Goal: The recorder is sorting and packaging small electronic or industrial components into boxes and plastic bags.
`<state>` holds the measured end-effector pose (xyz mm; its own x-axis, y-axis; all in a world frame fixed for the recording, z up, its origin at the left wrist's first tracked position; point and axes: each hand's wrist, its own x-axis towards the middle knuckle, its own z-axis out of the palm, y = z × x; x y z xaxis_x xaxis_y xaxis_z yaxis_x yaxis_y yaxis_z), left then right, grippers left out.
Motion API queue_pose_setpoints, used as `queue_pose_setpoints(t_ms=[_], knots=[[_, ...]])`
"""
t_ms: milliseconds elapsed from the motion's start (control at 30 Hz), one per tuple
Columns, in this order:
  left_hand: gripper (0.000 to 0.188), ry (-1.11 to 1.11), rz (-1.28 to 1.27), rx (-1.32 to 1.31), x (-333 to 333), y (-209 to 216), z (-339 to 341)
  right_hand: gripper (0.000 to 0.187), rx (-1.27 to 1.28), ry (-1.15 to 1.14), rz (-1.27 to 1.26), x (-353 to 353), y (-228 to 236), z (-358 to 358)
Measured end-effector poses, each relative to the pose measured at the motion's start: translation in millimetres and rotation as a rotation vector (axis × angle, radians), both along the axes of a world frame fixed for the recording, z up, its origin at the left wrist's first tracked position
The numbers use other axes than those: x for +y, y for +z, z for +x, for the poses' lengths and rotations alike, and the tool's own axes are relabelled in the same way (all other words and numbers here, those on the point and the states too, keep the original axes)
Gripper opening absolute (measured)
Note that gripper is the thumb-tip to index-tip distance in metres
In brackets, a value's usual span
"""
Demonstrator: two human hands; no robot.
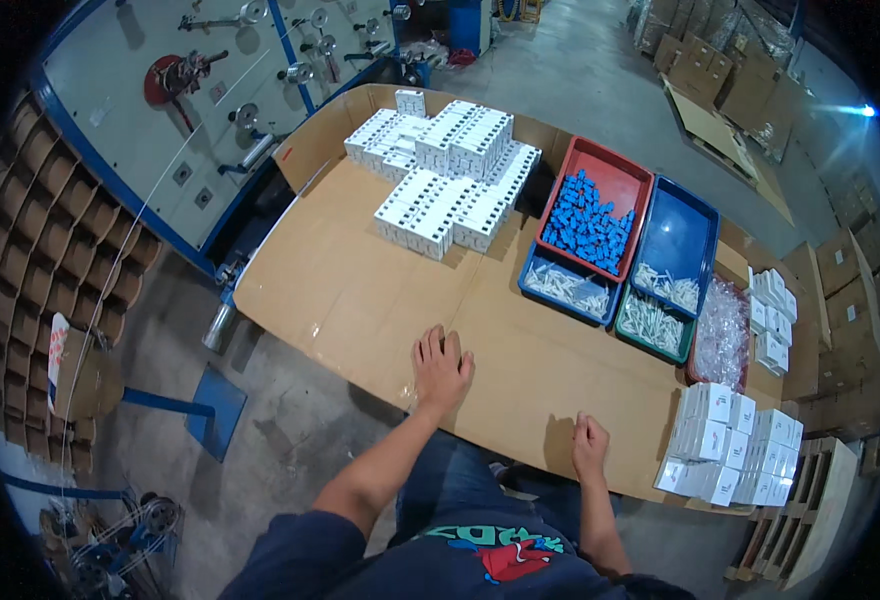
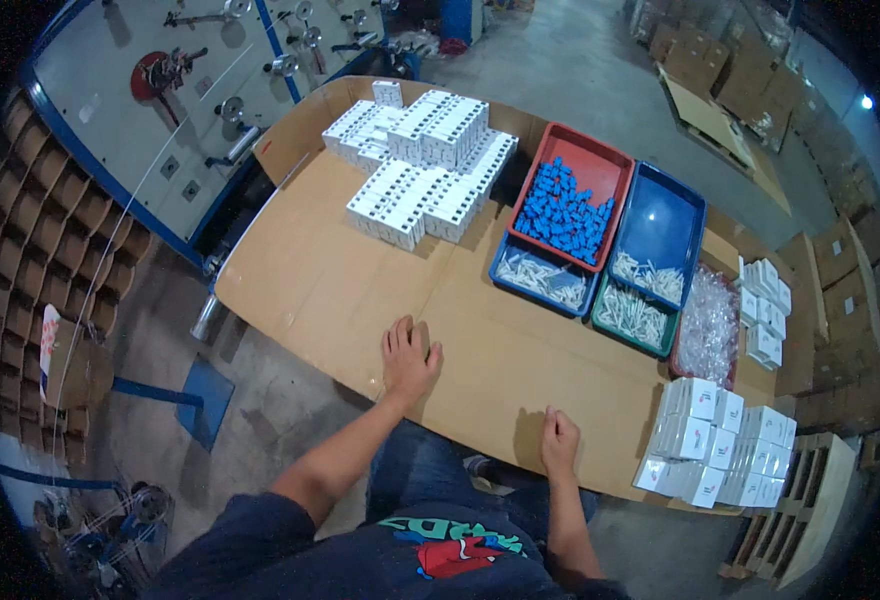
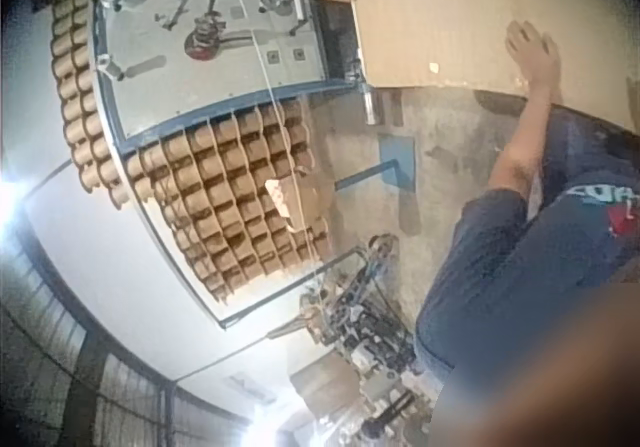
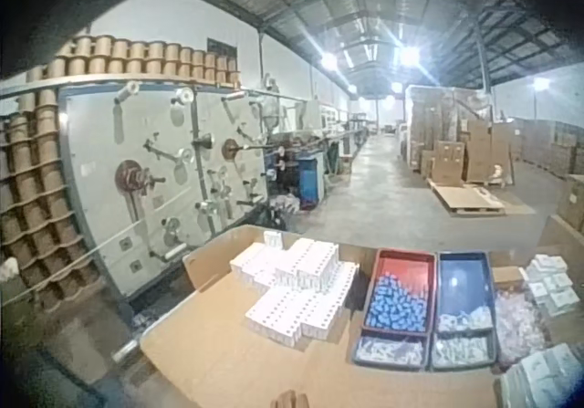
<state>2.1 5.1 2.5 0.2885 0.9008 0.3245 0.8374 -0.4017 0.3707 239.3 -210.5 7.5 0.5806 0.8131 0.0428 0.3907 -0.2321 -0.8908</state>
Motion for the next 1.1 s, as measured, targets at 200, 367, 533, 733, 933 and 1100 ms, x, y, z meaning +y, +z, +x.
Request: queue_pose_setpoints(t_ms=[200,367,533,733,933,1100], knots=[[0.05,-0.001,0.051,-0.068,-1.3,-6.4,-1.6,0.044,-0.058,0.039,-0.027,-48.8,4.3,-8.9],[0.04,-0.063,0.228,-0.213,-9.7,-16.6,-12.8,0.046,0.099,0.082,-0.005,-59.2,-4.1,-18.3],[0.025,-0.15,0.087,-0.41,-59.2,-7.8,-14.7,0.05,0.19,0.101,0.008,-87.5,-11.9,-23.6],[0.013,-0.543,-0.59,-0.575,-179.3,-3.0,-5.9,0.05,0.285,-0.019,-0.055,-91.6,-10.8,-14.8],[0.021,-0.724,-1.127,-0.341,-161.8,-62.3,1.1,0.038,0.296,0.054,0.077,-64.1,-23.8,-22.8],[0.034,-0.857,-1.385,-0.135,-169.1,-69.7,46.3,0.044,0.214,-0.087,0.081,-96.7,7.6,-15.8]])
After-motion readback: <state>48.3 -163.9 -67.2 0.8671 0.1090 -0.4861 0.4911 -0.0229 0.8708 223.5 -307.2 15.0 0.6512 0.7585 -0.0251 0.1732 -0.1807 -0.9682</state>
